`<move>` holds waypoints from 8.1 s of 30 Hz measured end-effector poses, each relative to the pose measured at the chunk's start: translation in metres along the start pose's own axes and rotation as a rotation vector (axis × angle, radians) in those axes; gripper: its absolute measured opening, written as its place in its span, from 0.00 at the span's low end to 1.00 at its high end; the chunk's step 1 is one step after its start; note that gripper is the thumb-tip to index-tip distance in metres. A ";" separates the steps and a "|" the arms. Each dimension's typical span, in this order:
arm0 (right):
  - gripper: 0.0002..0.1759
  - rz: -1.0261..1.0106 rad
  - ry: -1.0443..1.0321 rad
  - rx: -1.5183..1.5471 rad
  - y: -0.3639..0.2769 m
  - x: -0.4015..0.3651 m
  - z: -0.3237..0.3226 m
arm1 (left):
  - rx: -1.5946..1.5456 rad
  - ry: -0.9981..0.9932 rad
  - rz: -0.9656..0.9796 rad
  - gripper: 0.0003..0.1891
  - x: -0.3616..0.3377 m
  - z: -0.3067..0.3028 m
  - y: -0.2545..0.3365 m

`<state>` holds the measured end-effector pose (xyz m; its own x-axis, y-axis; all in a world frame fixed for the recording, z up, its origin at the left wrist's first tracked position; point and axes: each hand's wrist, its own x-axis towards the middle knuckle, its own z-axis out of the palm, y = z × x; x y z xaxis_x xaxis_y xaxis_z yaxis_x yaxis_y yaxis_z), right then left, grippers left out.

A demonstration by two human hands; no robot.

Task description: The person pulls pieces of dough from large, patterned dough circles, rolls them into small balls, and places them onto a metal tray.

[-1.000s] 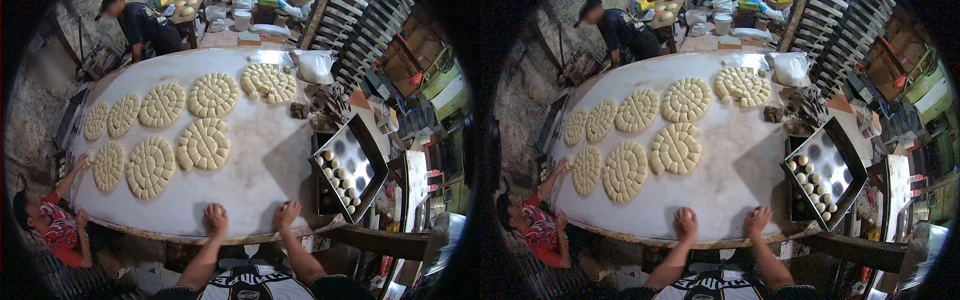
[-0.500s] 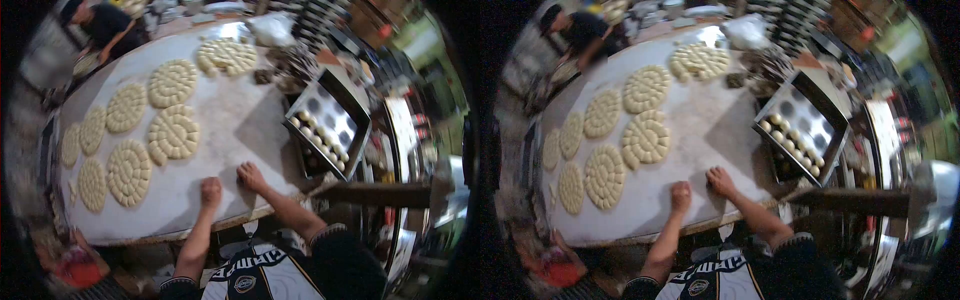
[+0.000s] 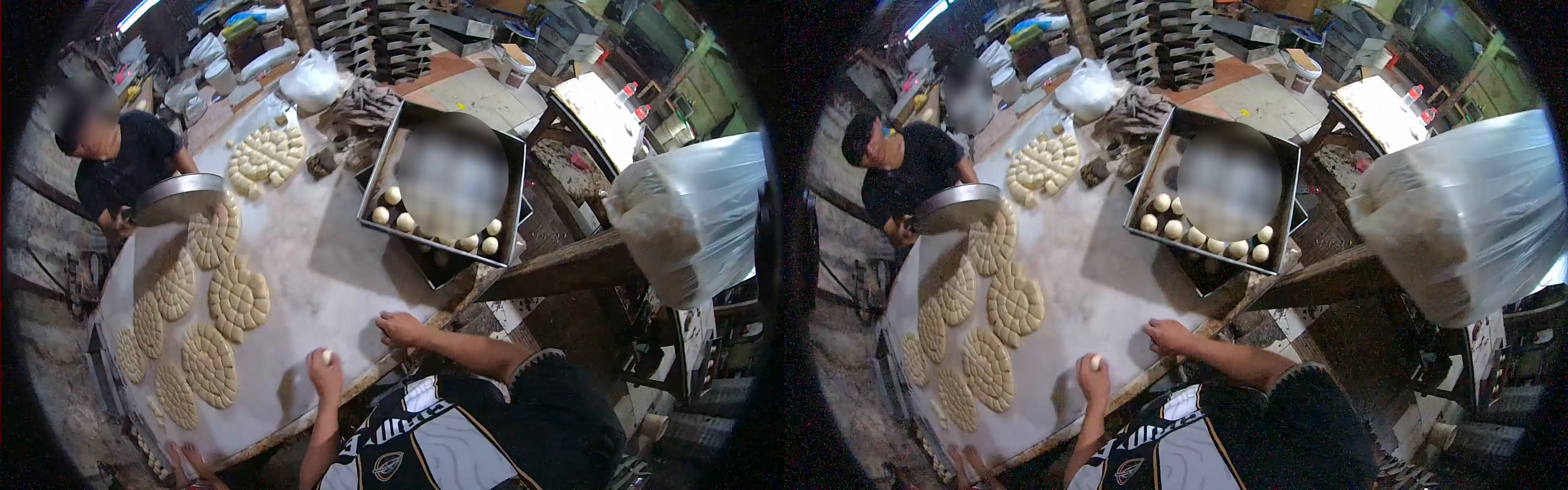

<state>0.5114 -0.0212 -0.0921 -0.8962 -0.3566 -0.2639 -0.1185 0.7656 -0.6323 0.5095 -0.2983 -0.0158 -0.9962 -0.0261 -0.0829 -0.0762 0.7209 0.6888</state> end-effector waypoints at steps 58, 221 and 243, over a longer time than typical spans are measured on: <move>0.14 -0.949 -0.330 0.071 -0.144 0.586 -0.038 | -0.210 0.523 -0.475 0.14 -0.153 -0.132 -0.172; 0.27 -0.816 -0.086 -0.544 -0.259 0.567 0.019 | -0.218 0.374 -0.426 0.12 -0.143 -0.142 -0.164; 0.26 -0.380 -0.201 0.965 -0.243 0.190 -0.085 | -1.040 0.323 -0.107 0.29 0.073 -0.092 -0.011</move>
<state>0.3332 -0.2292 0.0735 -0.7741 -0.6329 0.0128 0.0930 -0.1336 -0.9867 0.4338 -0.3719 0.0367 -0.9348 -0.3434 -0.0905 -0.0101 -0.2290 0.9734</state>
